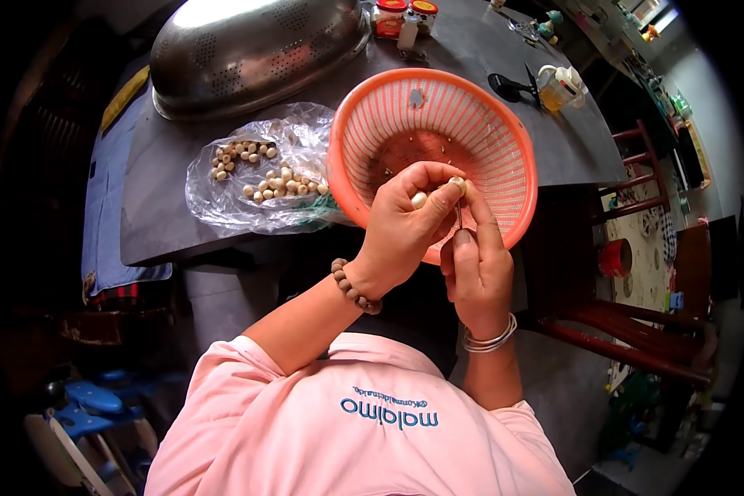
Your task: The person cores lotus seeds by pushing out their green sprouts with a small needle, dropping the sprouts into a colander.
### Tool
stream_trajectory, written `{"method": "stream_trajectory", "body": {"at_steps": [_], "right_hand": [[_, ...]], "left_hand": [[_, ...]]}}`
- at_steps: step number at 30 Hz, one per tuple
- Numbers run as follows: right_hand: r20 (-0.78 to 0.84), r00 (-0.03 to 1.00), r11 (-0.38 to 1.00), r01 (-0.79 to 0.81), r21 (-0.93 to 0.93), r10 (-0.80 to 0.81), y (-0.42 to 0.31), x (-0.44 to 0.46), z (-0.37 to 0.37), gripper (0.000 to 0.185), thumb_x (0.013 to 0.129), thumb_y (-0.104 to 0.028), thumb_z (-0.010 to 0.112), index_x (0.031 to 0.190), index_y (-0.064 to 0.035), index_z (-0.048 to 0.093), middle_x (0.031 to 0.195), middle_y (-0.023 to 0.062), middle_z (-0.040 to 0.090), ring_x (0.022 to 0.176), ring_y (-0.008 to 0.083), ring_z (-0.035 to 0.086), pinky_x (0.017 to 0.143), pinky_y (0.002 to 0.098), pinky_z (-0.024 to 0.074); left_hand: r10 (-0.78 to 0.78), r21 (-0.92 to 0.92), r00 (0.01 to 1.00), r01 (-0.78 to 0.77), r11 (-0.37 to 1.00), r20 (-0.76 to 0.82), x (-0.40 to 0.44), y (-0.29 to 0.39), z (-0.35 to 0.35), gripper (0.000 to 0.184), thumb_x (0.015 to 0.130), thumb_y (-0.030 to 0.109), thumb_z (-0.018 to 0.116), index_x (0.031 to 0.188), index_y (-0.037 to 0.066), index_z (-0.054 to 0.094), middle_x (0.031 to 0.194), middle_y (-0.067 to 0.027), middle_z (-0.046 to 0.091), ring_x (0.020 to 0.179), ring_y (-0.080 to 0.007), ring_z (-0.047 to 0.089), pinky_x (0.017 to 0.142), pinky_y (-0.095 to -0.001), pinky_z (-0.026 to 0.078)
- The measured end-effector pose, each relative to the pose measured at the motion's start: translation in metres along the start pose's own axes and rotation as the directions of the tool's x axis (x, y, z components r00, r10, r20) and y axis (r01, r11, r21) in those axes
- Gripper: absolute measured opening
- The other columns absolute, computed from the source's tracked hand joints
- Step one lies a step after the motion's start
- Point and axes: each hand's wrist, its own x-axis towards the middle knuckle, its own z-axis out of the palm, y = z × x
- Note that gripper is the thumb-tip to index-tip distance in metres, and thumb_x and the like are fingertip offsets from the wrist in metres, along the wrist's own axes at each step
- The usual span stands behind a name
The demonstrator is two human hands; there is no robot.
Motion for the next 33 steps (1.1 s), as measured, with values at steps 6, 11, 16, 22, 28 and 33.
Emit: {"method": "stream_trajectory", "body": {"at_steps": [6, 11, 16, 22, 28, 33], "right_hand": [[-0.092, 0.983, 0.986, 0.154, -0.066, -0.159, 0.006, 0.000, 0.003, 0.035, 0.088, -0.002, 0.039, 0.122, 0.0007, 0.041, 0.077, 0.0040, 0.056, 0.056, 0.0060, 0.048, 0.050, 0.0219, 0.0424], [-0.095, 0.983, 0.984, 0.149, -0.093, -0.158, 0.006, -0.001, 0.003, 0.033, 0.088, -0.002, 0.041, 0.121, 0.0007, 0.042, 0.091, 0.0089, 0.060, 0.063, 0.0081, 0.054, 0.055, 0.0225, 0.0456], [-0.126, 0.966, 0.960, 0.198, -0.197, -0.225, 0.011, -0.001, 0.006, 0.032, 0.088, -0.004, 0.042, 0.120, 0.0009, 0.042, 0.099, 0.0134, 0.060, 0.075, 0.0148, 0.061, 0.063, 0.0262, 0.0493], [-0.136, 0.970, 0.972, 0.182, -0.150, -0.203, 0.008, 0.000, 0.009, 0.029, 0.089, -0.007, 0.046, 0.117, 0.0011, 0.044, 0.099, 0.0143, 0.060, 0.077, 0.0174, 0.063, 0.065, 0.0278, 0.0502], [-0.134, 0.966, 0.968, 0.198, -0.154, -0.219, 0.000, 0.004, 0.010, 0.029, 0.089, -0.007, 0.047, 0.116, 0.0020, 0.045, 0.094, 0.0139, 0.061, 0.073, 0.0159, 0.062, 0.060, 0.0270, 0.0501], [-0.065, 0.986, 0.980, 0.143, -0.142, -0.153, 0.001, 0.001, 0.009, 0.035, 0.089, -0.007, 0.046, 0.122, 0.0018, 0.041, 0.079, 0.0110, 0.061, 0.063, 0.0126, 0.060, 0.053, 0.0260, 0.0480]], "left_hand": [[-0.023, -0.053, 0.999, 0.025, 0.998, 0.038, -0.004, 0.004, 0.003, 0.018, 0.088, 0.009, 0.051, 0.102, -0.001, 0.051, 0.069, 0.0016, 0.051, 0.051, -0.0007, 0.040, 0.043, -0.0134, 0.030], [-0.002, 0.019, 0.998, 0.001, 1.000, 0.058, -0.005, 0.004, 0.003, 0.019, 0.088, 0.009, 0.051, 0.103, -0.002, 0.050, 0.070, 0.0013, 0.052, 0.051, 0.0000, 0.040, 0.044, -0.0129, 0.030], [-0.003, 0.067, 0.999, 0.000, 0.998, 0.039, -0.007, 0.005, 0.003, 0.018, 0.088, 0.009, 0.050, 0.103, -0.001, 0.050, 0.071, 0.0011, 0.053, 0.052, 0.0005, 0.041, 0.044, -0.0126, 0.030], [0.015, 0.039, 0.999, -0.017, 0.999, 0.050, -0.010, 0.000, -0.001, 0.018, 0.088, 0.009, 0.051, 0.103, -0.001, 0.049, 0.079, -0.0013, 0.055, 0.060, -0.0018, 0.049, 0.050, -0.0130, 0.039], [0.045, 0.038, 0.999, -0.045, 0.998, 0.008, -0.009, 0.002, 0.001, 0.019, 0.087, 0.008, 0.052, 0.104, 0.000, 0.049, 0.087, -0.0036, 0.057, 0.068, -0.0047, 0.055, 0.056, -0.0146, 0.045], [0.013, -0.039, 1.000, -0.014, 0.999, -0.007, -0.013, 0.002, -0.003, 0.019, 0.087, 0.009, 0.053, 0.103, 0.001, 0.050, 0.084, -0.0026, 0.058, 0.062, -0.0024, 0.052, 0.049, -0.0128, 0.041]]}}
